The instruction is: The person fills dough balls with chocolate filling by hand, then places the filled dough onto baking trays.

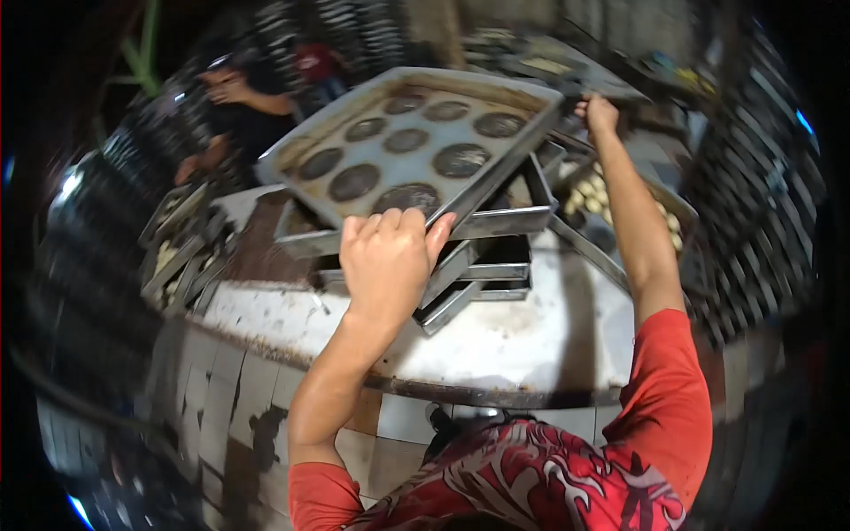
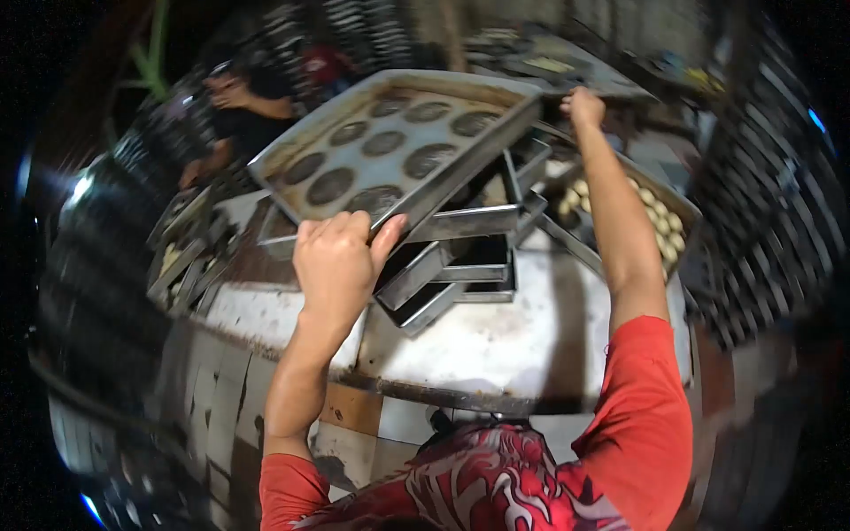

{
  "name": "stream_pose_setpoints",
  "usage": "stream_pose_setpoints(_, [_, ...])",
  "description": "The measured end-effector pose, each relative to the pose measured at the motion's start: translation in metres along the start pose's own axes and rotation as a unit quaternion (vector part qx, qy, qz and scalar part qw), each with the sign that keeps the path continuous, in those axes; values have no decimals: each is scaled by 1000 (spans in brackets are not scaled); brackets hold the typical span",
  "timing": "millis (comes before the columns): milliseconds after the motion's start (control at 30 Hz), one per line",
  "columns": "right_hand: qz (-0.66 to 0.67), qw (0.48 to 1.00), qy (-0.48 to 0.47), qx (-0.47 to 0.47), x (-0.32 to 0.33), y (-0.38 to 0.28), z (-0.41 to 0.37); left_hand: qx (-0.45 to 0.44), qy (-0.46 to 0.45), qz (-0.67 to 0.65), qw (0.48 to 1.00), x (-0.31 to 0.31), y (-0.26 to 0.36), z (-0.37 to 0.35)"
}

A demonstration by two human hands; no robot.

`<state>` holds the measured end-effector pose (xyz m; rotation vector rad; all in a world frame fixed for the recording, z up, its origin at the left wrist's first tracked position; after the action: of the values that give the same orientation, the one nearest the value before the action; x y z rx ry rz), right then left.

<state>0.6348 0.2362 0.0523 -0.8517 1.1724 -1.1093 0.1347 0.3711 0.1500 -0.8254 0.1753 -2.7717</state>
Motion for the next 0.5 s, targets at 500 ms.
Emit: stream_pose_setpoints(500, [-711, 694, -93, -57, 242, 152, -99, -8, 130, -253, 959, -12, -35, -33])
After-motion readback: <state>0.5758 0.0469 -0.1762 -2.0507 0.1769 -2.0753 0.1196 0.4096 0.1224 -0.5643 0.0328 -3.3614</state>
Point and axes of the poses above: each hand's wrist, its own z-axis towards the middle knuckle, its own x-axis out of the back of the hand, y = z × x, the point moved 9 cm from there along z, towards the middle knuckle, and after that the axes turned 2 degrees about -x, right-handed, at the moved point
